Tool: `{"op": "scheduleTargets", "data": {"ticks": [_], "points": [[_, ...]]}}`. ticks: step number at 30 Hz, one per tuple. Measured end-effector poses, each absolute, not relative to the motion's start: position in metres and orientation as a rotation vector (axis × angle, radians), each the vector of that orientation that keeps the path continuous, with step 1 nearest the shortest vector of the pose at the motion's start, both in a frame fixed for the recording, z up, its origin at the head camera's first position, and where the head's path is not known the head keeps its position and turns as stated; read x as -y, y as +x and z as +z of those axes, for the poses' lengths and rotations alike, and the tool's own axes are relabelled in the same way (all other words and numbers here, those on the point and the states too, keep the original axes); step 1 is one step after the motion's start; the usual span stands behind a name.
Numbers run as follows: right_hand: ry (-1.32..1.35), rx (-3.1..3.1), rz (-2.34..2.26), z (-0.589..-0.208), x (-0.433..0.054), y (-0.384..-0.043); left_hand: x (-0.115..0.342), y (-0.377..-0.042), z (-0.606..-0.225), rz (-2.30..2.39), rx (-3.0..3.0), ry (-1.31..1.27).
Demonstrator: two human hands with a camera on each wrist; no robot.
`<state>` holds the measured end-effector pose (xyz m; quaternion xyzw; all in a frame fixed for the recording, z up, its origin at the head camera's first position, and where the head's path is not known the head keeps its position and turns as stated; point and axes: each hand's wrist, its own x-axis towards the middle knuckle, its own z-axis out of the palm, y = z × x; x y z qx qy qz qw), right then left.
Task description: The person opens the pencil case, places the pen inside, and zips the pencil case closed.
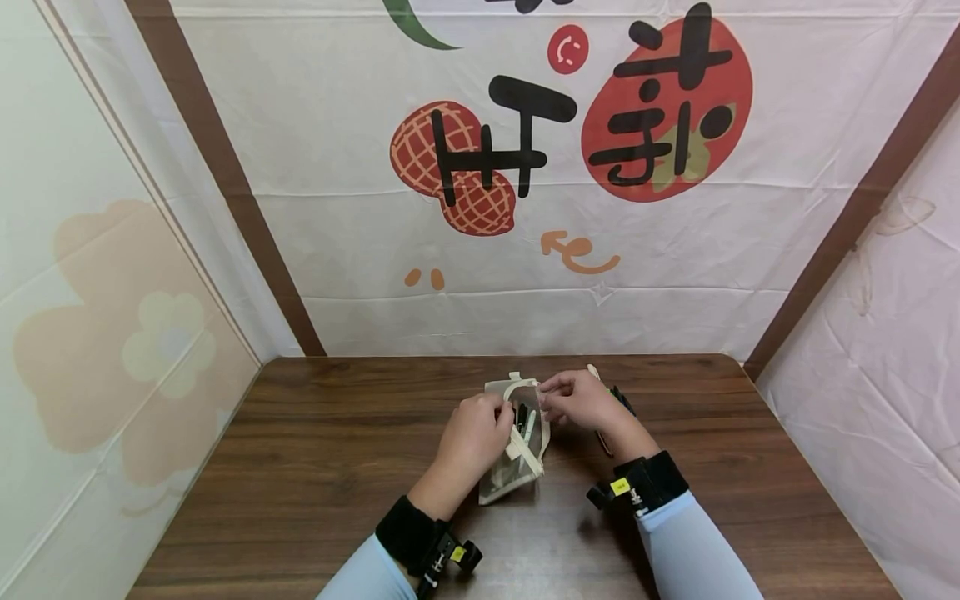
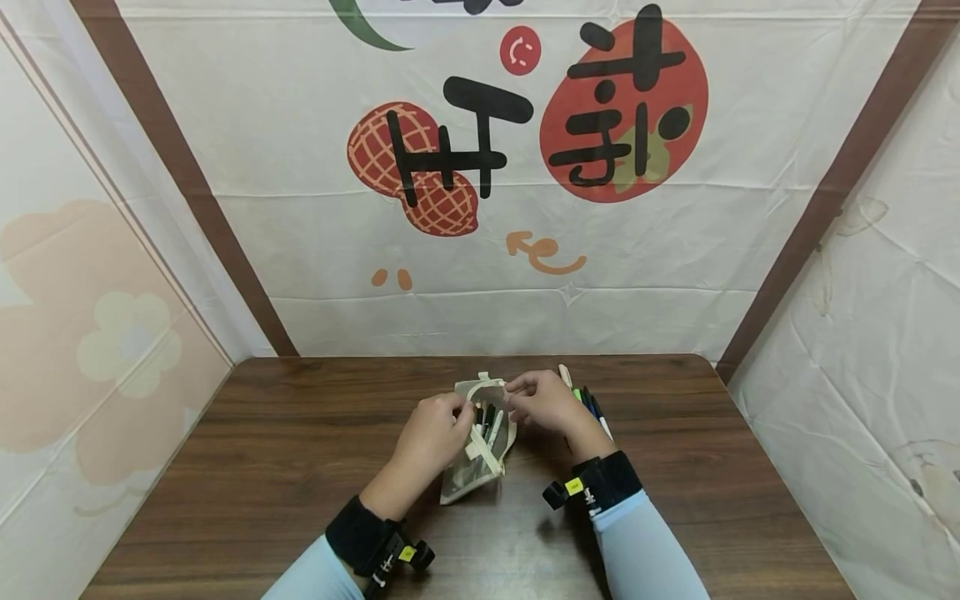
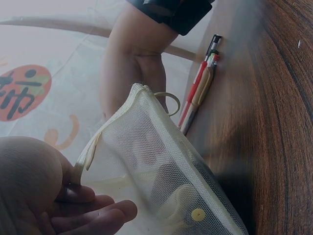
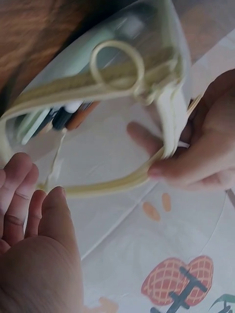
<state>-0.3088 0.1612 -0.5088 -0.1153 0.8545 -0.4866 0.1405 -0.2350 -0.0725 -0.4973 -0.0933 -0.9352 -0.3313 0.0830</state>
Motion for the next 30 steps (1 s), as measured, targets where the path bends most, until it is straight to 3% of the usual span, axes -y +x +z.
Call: {"op": "scheduleTargets", "data": {"ticks": [30], "points": [[0.023, -2.673, -1.245, -0.499, -0.244, -0.318, 0.073, -0.233, -0.497, -1.004, 2.81, -0.285]]}}
